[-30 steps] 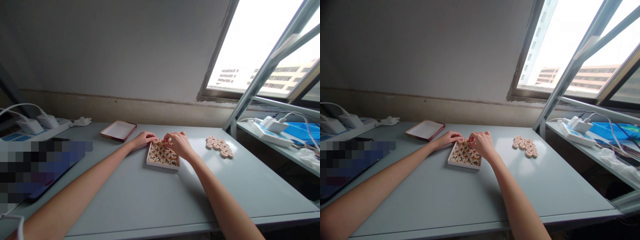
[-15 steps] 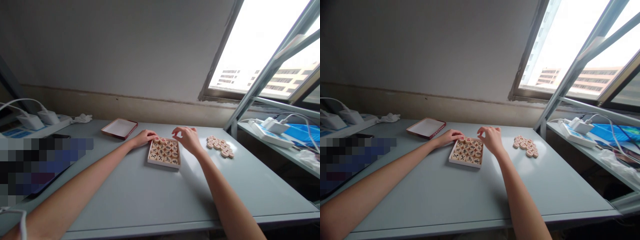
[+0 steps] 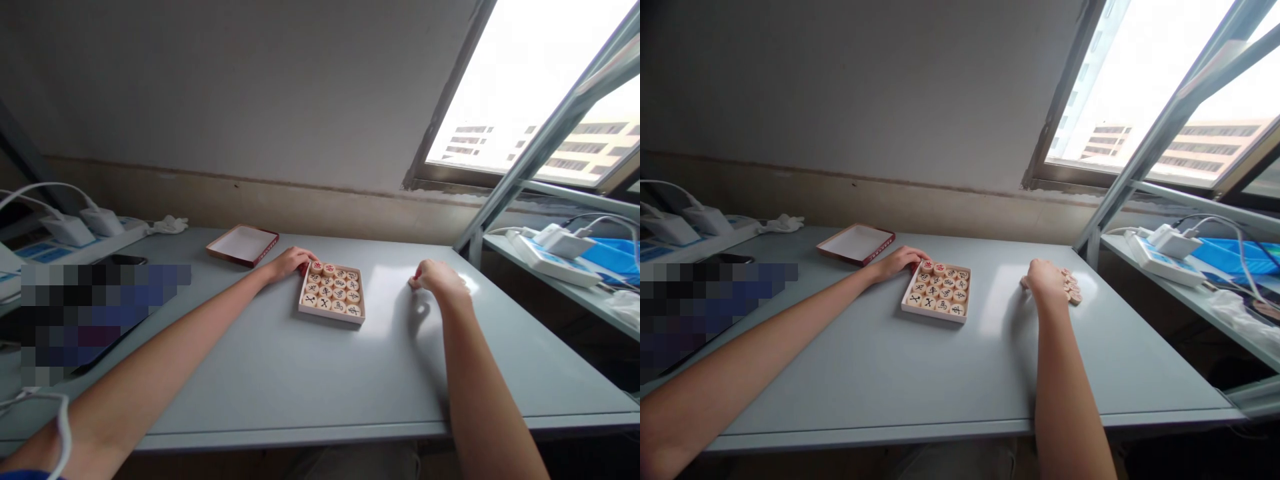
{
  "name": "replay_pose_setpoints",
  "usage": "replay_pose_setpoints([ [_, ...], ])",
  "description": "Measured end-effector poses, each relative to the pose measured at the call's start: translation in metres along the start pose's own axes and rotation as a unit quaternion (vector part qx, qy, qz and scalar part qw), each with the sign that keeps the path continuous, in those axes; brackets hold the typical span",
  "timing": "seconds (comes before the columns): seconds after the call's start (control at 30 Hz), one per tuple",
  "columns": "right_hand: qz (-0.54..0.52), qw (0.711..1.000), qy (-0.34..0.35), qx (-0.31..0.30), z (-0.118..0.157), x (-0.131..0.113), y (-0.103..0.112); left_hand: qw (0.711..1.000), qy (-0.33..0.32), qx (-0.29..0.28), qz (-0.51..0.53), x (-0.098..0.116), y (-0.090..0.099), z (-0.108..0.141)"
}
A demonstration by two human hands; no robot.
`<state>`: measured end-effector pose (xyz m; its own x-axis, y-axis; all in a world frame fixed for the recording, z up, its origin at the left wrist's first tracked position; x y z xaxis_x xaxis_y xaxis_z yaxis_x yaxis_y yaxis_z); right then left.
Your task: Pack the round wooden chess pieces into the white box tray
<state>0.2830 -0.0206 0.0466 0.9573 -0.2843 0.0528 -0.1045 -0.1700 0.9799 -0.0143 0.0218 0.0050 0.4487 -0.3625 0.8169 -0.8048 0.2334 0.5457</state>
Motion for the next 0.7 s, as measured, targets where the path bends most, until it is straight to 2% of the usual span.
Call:
replay_pose_setpoints([
  [0.07,-0.018,0.999,0.005,-0.039,0.002,-0.006,0.004,1.0,-0.002,-0.009,-0.003,-0.001,0.0,0.0],
  [0.17,-0.125,0.986,0.085,-0.066,0.005,-0.021,0.011,1.0,-0.013,-0.012,-0.011,0.0,0.001,0.0],
  [0.23,-0.239,0.956,0.149,-0.077,0.008,-0.034,0.013,1.0,-0.019,-0.011,-0.015,0.001,0.001,0.001],
  [0.3,-0.351,0.911,0.207,-0.061,0.012,-0.048,0.016,1.0,-0.021,-0.014,-0.014,0.002,0.001,0.001],
  [0.37,-0.415,0.875,0.249,-0.025,0.018,-0.062,0.016,1.0,-0.022,-0.013,-0.014,0.003,0.0,0.002],
  [0.4,-0.421,0.868,0.264,-0.006,0.021,-0.068,0.016,1.0,-0.023,-0.012,-0.014,0.003,0.0,0.002],
  [0.53,-0.336,0.895,0.288,0.054,0.031,-0.086,0.011,1.0,-0.02,-0.013,0.002,0.002,0.0,0.001],
  [0.7,-0.282,0.914,0.287,0.049,0.033,-0.091,0.005,1.0,-0.017,-0.015,0.015,0.001,0.0,0.001],
])
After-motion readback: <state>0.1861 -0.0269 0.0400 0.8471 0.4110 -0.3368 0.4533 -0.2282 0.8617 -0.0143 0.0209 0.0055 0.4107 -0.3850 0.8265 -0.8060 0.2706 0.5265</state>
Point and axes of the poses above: each hand's wrist, its own z-axis away from the middle knuckle, its own y-axis out of the back of the hand, x = y × z, the point moved 1 cm from there along -z, towards the middle knuckle, and after that the axes turned 9 degrees about x, right-handed, at the moved point
